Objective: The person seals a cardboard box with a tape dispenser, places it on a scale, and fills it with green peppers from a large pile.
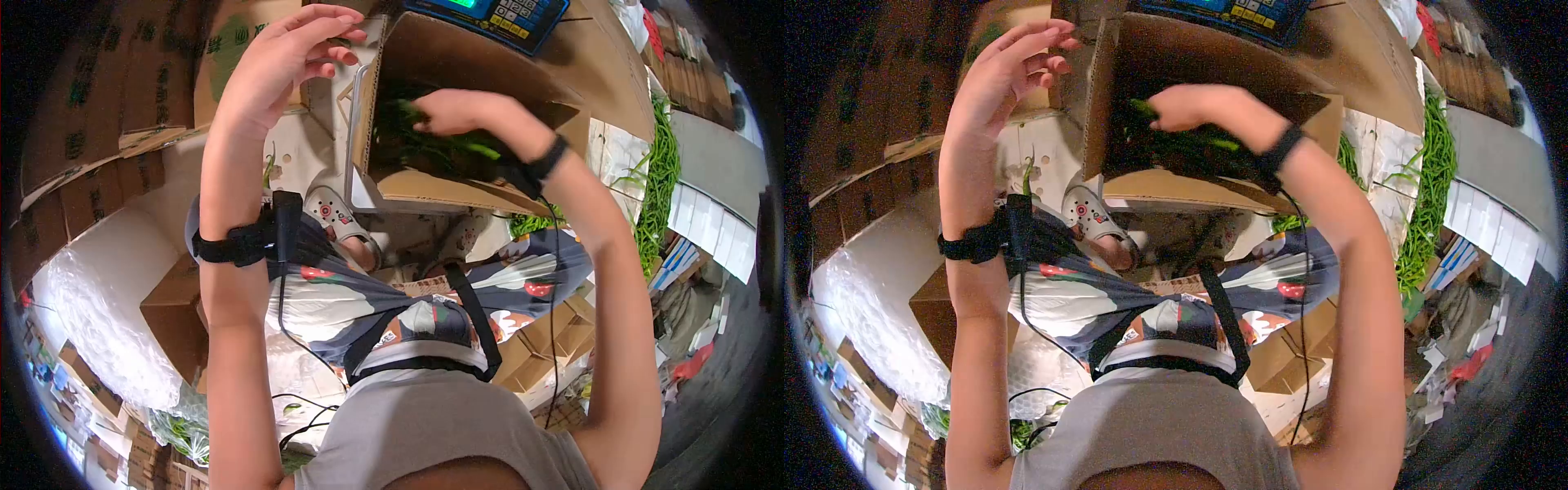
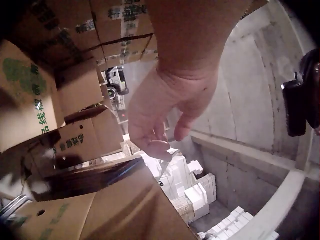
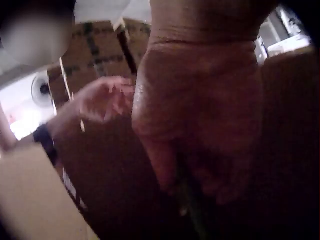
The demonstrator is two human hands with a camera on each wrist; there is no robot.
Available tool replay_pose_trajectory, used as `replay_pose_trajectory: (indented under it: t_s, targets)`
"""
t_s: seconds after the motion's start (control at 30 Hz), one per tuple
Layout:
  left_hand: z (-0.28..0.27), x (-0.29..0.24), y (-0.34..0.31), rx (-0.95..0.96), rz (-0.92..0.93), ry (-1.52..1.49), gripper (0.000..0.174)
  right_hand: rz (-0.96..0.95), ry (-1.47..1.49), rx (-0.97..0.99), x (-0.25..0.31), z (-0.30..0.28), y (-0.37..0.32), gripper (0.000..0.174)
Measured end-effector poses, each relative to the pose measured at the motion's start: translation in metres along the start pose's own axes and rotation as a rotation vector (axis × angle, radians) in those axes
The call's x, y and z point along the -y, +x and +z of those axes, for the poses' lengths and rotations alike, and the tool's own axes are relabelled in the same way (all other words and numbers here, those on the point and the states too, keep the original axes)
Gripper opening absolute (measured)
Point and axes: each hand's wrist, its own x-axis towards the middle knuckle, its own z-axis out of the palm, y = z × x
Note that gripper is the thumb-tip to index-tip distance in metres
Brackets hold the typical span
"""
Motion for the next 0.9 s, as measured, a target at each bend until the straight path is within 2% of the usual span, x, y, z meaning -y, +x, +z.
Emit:
replay_pose_trajectory:
  t_s: [0.03,0.07,0.1,0.17,0.2,0.23,0.3,0.37,0.4,0.43,0.5,0.63,0.7,0.73,0.8,0.83,0.87,0.9]
  targets:
    - [0.001,0.000,0.000,-0.028,-0.007,0.005,0.028,-0.118,0.079,-0.069,-0.008,0.023,0.017,0.040]
    - [0.000,0.000,0.000,-0.026,-0.003,0.004,0.028,-0.115,0.085,0.009,-0.018,0.039,0.033,0.046]
    - [-0.003,0.000,0.001,-0.005,0.011,-0.013,0.028,-0.113,0.083,0.007,-0.032,0.039,0.044,0.046]
    - [-0.007,0.003,0.000,0.009,0.016,-0.032,0.028,-0.334,0.306,-0.069,-0.060,0.037,0.055,0.044]
    - [-0.007,0.002,-0.001,0.011,0.023,-0.038,0.028,-0.291,0.895,-0.075,-0.068,0.035,0.040,0.038]
    - [-0.007,0.002,-0.002,0.016,0.032,-0.042,0.028,-0.208,0.967,-0.147,-0.077,0.027,0.027,0.035]
    - [-0.007,0.000,-0.001,0.012,0.036,-0.037,0.028,0.028,0.880,-0.208,-0.092,0.035,0.015,0.036]
    - [-0.005,-0.002,0.000,0.014,0.040,-0.026,0.028,0.118,-0.017,-0.137,-0.130,0.080,0.046,0.036]
    - [-0.004,-0.002,0.001,0.016,0.042,-0.016,0.028,0.159,-0.265,-0.109,-0.111,0.082,0.041,0.030]
    - [-0.003,-0.003,0.002,0.016,0.043,-0.008,0.028,0.320,-0.144,-0.188,-0.092,0.087,0.034,0.025]
    - [-0.001,-0.003,0.001,0.027,0.047,-0.006,0.028,0.190,-0.264,-0.298,-0.093,0.107,0.040,0.022]
    - [-0.005,-0.002,0.000,0.021,0.039,-0.009,0.029,0.269,-0.177,-0.288,-0.103,0.121,0.059,0.020]
    - [-0.005,-0.002,-0.002,0.019,0.049,-0.003,0.029,0.094,-0.315,-0.323,-0.121,0.135,0.075,0.021]
    - [-0.005,-0.002,-0.001,0.017,0.059,-0.002,0.029,0.098,-0.311,-0.329,-0.121,0.136,0.078,0.021]
    - [-0.003,-0.001,0.002,0.032,0.058,-0.004,0.029,0.309,0.036,-0.548,-0.103,0.124,0.069,0.029]
    - [-0.002,-0.001,0.004,0.040,0.056,-0.010,0.029,0.318,0.045,-0.559,-0.103,0.122,0.068,0.029]
    - [0.001,-0.001,0.007,0.056,0.059,0.003,0.029,0.221,-0.062,-0.394,-0.110,0.120,0.072,0.034]
    - [0.003,0.000,0.009,0.038,0.031,-0.002,0.028,0.179,-0.045,-0.225,-0.120,0.111,0.068,0.041]
